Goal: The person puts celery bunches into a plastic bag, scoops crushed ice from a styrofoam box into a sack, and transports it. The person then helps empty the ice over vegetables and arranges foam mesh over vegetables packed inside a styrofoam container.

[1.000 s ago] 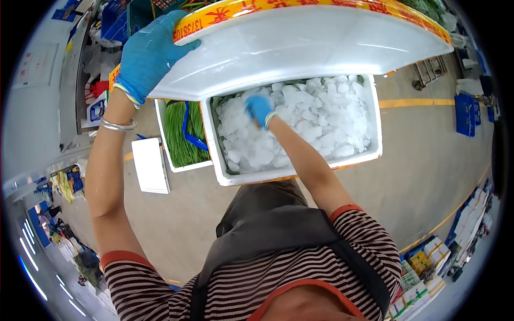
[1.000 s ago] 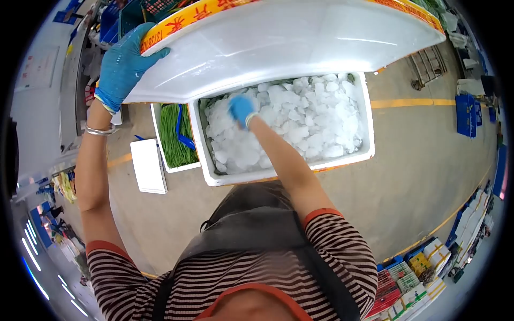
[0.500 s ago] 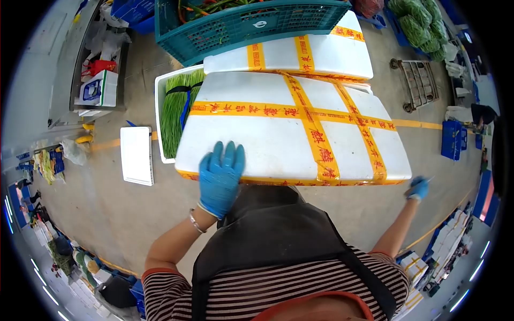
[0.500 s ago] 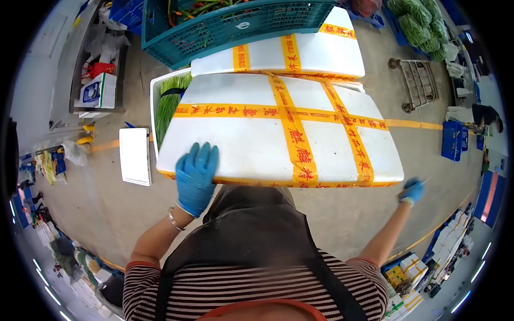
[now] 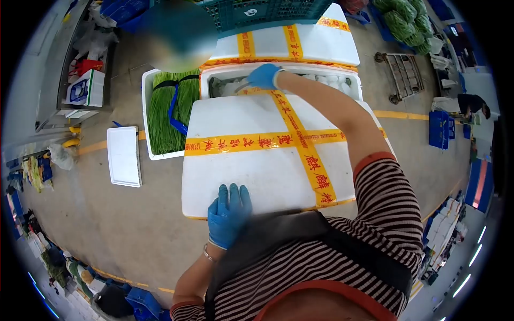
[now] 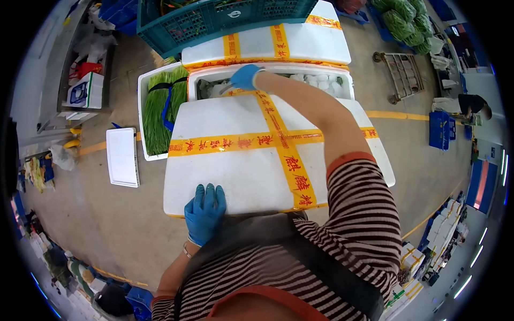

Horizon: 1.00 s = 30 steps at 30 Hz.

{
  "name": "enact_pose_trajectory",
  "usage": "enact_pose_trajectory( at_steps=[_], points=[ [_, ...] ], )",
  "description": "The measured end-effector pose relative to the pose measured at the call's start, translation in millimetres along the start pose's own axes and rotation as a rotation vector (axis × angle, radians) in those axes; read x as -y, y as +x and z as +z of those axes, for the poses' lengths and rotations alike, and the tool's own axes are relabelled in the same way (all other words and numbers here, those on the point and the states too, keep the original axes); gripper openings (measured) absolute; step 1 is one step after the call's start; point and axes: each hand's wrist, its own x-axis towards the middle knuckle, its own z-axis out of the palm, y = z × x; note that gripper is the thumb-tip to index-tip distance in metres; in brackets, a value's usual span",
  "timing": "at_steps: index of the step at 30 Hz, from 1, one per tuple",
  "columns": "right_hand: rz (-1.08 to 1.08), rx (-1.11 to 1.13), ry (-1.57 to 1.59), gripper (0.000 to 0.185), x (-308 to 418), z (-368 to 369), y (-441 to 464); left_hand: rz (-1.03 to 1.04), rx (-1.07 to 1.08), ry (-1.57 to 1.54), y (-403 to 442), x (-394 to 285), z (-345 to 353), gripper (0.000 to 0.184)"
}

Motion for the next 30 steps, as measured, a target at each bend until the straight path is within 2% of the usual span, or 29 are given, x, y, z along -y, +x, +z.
enact_pose_trajectory(
  at_steps=[3,4,6,8,9,10,11,13,14,15,16,17,18,21,22,23,25,27,28,30],
  points=[
    [0.229,0.052,-0.334,0.027,4,-4,-5,-0.013,0.007,-0.016,-1,2,-3,0.029],
    [0.399,0.109,-0.461,0.034,-36,-3,-12,-0.031,0.012,-0.043,-2,3,-5,0.029],
    [0.555,0.05,-0.729,0.033,-196,38,-63,-0.041,0.006,-0.065,-4,6,-4,0.029],
    [0.824,0.234,-0.547,0.033,-270,-17,-166,-0.044,-0.026,-0.052,-8,9,2,0.031],
    [0.876,0.19,-0.496,0.04,-292,-27,-224,-0.056,-0.044,-0.117,-6,11,-3,0.038],
    [1.025,-0.053,-0.287,0.041,-297,-37,-275,-0.067,-0.061,-0.183,-1,15,-11,0.046],
    [0.909,-0.325,-0.384,0.038,-302,-25,-328,-0.073,-0.08,-0.248,3,20,-20,0.055],
    [1.013,-0.378,0.696,0.019,-295,-58,-415,-0.124,-0.112,-0.361,32,42,-34,0.061],
    [1.054,-0.678,0.88,0.016,-257,-83,-446,-0.143,-0.127,-0.418,50,53,-41,0.064],
    [0.942,-0.834,0.983,0.019,-270,-84,-493,-0.185,-0.16,-0.446,67,62,-48,0.065],
    [0.983,-1.055,0.849,0.02,-253,-92,-530,-0.202,-0.245,-0.401,82,71,-45,0.06],
    [0.867,-1.325,0.981,0.024,-240,-91,-571,-0.257,-0.25,-0.43,96,79,-46,0.061],
    [0.912,-1.436,0.892,0.027,-215,-92,-603,-0.322,-0.25,-0.457,112,88,-49,0.063],
    [0.731,-1.673,1.138,0.045,-144,-30,-663,-0.405,-0.519,-0.669,166,119,-55,0.05],
    [0.782,-1.666,1.141,0.048,-160,8,-680,-0.426,-0.573,-0.773,176,121,-54,0.048],
    [0.799,-1.653,1.059,0.046,-110,8,-643,-0.435,-0.668,-0.959,185,118,-63,0.045],
    [1.246,-1.495,1.111,0.04,-44,5,-581,-0.471,-0.512,-1.33,201,111,-88,0.047],
    [0.985,-1.421,1.063,0.04,-60,62,-560,-0.439,-0.61,-1.616,230,93,-77,0.038],
    [0.908,-1.425,1.12,0.042,-54,57,-536,-0.364,-0.687,-1.814,240,86,-75,0.034],
    [0.765,-1.444,1.219,0.044,-22,31,-480,-0.391,-0.567,-2.084,250,80,-73,0.028]
  ],
)
